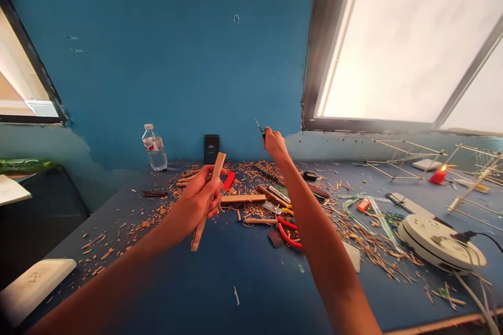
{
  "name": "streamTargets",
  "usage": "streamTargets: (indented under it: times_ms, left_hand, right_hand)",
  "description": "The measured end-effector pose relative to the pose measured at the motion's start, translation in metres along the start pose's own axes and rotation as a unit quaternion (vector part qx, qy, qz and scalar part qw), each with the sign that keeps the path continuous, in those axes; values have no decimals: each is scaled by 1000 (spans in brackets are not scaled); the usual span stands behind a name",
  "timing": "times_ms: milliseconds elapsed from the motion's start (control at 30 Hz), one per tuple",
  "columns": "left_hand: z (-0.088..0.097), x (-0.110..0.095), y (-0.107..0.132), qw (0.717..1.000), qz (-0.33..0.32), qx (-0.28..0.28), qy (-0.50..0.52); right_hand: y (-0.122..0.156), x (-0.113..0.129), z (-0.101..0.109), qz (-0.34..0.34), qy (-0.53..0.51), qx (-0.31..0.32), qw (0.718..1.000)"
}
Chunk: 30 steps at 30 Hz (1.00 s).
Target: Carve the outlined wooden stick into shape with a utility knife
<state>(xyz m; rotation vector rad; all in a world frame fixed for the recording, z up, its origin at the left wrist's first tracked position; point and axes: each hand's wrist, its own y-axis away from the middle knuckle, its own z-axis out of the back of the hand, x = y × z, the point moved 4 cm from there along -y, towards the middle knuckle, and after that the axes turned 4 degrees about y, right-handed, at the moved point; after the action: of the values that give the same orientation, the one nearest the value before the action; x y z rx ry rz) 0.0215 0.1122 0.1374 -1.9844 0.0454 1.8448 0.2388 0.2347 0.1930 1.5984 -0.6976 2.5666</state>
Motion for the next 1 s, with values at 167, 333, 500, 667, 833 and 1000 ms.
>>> streamTargets:
  times_ms: [167,333,500,667,833,1000]
  left_hand:
    - [-3,-31,15,999,-32,8,31]
    - [-10,-45,31,998,-49,-21,35]
    - [-11,-51,45,999,-37,-18,32]
    - [-11,-55,52,999,-35,-1,22]
    - [-15,-60,44,998,-58,12,21]
    - [-13,-58,36,996,-92,-11,12]
  right_hand:
    - [61,13,13,152,-7,53,987]
    - [136,49,23,315,22,49,948]
    - [162,70,12,383,38,59,921]
    - [158,73,4,402,41,59,913]
    - [160,78,0,410,57,62,908]
    - [161,79,-2,390,102,20,915]
